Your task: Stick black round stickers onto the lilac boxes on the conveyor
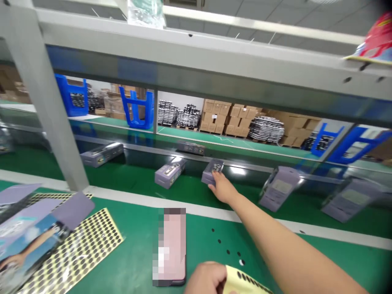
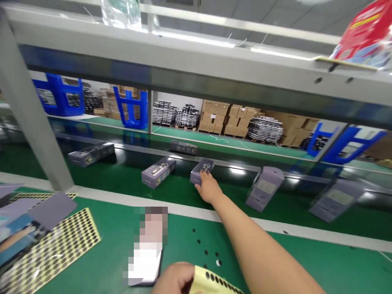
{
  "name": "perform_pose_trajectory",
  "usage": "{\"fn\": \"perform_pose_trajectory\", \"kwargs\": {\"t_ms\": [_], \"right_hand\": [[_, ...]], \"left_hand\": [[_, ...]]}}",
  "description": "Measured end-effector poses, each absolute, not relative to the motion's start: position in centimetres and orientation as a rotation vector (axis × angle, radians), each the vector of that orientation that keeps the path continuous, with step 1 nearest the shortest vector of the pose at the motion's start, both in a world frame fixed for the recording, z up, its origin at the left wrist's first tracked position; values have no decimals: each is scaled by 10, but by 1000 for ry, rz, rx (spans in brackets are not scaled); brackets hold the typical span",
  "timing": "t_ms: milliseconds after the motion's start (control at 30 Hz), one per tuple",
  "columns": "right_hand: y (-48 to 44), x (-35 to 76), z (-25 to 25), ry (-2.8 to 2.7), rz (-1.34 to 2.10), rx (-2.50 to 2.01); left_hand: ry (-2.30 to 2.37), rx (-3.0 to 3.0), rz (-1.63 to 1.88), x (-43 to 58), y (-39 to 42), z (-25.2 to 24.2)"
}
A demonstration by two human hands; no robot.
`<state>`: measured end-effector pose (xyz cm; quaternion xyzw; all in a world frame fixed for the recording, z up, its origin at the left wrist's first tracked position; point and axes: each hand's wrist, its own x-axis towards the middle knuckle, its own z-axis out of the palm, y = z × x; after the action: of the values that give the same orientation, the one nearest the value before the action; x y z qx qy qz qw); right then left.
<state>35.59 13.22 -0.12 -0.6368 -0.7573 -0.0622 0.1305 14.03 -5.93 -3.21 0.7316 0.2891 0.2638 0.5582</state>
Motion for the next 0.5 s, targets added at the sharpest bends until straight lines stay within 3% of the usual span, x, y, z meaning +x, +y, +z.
{"fn": "perform_pose_trajectory", "kwargs": {"t_ms": [267,500], "right_hand": [[69,344,-19,-2246,-393,-1742],[80,345,66,-1888,-668,-1718]], "left_hand": [[689,1786,585,147,-64,-40],[769,1783,585,138,-73,-16]]}}
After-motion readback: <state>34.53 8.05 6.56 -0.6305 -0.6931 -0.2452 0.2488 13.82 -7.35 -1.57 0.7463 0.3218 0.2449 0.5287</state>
